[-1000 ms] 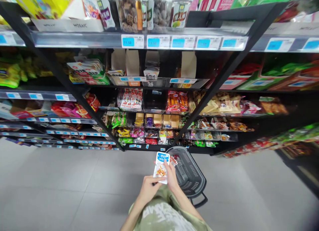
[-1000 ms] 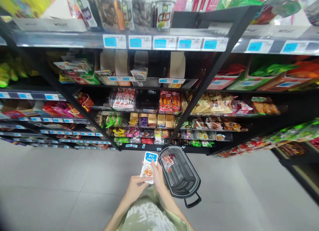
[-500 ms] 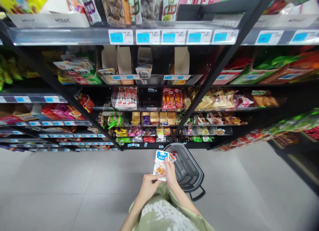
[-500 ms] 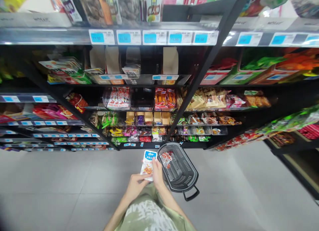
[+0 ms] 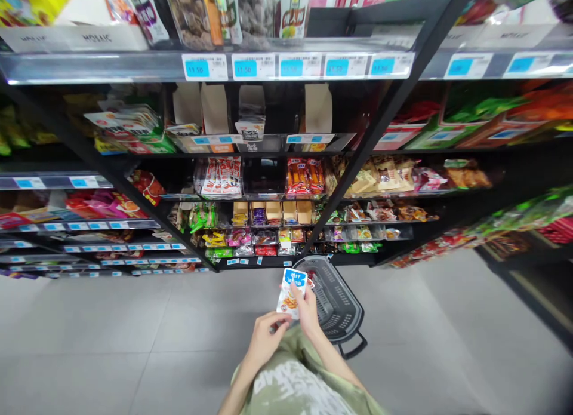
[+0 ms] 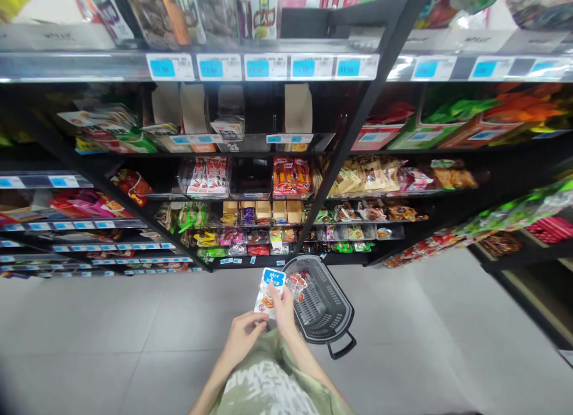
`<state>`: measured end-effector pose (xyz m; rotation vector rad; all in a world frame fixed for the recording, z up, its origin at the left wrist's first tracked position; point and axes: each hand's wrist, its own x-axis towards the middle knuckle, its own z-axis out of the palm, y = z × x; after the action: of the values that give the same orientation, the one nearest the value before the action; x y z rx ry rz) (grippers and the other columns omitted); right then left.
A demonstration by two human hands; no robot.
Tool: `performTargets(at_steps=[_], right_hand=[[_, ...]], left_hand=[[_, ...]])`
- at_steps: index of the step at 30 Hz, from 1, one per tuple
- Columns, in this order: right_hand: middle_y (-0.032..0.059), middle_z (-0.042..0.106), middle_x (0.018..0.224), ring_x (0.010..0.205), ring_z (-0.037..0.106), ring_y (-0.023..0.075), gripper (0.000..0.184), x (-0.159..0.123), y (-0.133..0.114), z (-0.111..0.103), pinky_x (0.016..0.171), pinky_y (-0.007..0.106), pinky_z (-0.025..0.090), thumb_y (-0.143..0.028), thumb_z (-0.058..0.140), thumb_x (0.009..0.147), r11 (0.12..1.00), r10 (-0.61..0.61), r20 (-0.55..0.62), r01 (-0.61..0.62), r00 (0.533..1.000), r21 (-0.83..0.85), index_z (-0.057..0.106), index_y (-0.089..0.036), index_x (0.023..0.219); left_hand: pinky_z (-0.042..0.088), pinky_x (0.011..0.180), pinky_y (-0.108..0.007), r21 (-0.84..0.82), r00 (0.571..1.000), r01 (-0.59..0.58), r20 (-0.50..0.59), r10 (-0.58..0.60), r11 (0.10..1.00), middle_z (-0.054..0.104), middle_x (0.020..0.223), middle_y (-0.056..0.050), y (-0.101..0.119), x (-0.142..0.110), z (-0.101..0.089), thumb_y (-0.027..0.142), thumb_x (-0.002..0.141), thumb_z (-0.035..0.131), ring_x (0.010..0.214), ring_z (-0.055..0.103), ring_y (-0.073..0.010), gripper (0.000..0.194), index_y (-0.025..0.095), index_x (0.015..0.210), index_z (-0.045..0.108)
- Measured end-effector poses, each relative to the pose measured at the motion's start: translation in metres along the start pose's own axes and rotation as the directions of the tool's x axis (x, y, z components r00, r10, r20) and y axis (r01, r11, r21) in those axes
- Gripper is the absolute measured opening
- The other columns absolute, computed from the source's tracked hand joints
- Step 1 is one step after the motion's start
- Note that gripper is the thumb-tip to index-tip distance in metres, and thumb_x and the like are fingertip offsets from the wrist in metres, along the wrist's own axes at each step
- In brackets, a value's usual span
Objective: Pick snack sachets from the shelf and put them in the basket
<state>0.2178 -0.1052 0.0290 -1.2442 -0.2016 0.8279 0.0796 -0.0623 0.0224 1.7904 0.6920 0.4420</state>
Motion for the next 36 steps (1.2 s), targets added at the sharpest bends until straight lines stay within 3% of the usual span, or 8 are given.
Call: performTargets(at_steps=[4,11,22,32,36], right_hand=[[0.0126,0.078,0.094,0.079,0.073,0.0249,0.037,-0.002,-0.004,0.002,0.069,0.032,0.056,-0.047,0.077,0.075,0.991,-0.065,0.024,0.067,0.998,-0.117,0.071,-0.015,0.093],[0.0145,0.078,0.093,0.075,0.071,0.0252,0.041,0.001,0.0,-0.003,0.067,0.032,0.055,-0.05,0.075,0.076,0.974,-0.101,-0.001,0.099,0.995,-0.205,0.072,-0.013,0.091],[0.0123,0.077,0.089,0.071,0.068,0.0242,0.041,-0.002,-0.013,0.003,0.066,0.032,0.053,-0.053,0.074,0.075,0.956,-0.144,0.04,0.149,0.989,-0.252,0.075,-0.015,0.091],[0.0134,0.077,0.093,0.08,0.071,0.0277,0.04,-0.001,-0.003,0.008,0.073,0.037,0.054,-0.052,0.073,0.077,0.962,-0.124,0.061,0.135,0.99,-0.238,0.072,-0.015,0.095],[0.0113,0.076,0.088,0.076,0.069,0.0267,0.038,0.004,0.004,0.017,0.071,0.037,0.053,-0.051,0.071,0.079,0.947,-0.15,0.075,0.165,0.986,-0.274,0.071,-0.016,0.093]], left_hand=[[0.053,0.073,-0.025,0.003,1.0,0.007,-0.017,-0.007,1.0,0.077,0.096,-0.005,-0.001,0.0,0.001,0.022,0.086,0.059,0.081,0.069,-0.0168,0.02,0.022,0.094,0.077],[0.055,0.073,-0.026,-0.028,0.996,0.085,-0.031,-0.086,0.996,0.077,0.085,-0.004,0.002,-0.001,0.005,0.025,0.083,0.061,0.073,0.069,-0.0164,0.03,0.019,0.111,0.071],[0.057,0.072,-0.026,0.0,0.993,0.015,-0.12,-0.015,1.0,0.078,0.089,-0.006,0.007,0.002,0.003,0.023,0.082,0.063,0.074,0.071,-0.0176,0.017,0.019,0.092,0.076],[0.055,0.071,-0.027,0.082,0.98,-0.094,-0.169,0.106,0.992,0.074,0.076,-0.004,0.005,0.001,-0.004,0.024,0.084,0.063,0.065,0.066,-0.0161,0.013,0.02,0.08,0.075],[0.056,0.068,-0.027,0.068,0.978,-0.066,-0.195,0.078,0.996,0.075,0.076,-0.005,-0.001,0.003,-0.012,0.027,0.083,0.064,0.064,0.066,-0.017,0.015,0.019,0.079,0.076]])
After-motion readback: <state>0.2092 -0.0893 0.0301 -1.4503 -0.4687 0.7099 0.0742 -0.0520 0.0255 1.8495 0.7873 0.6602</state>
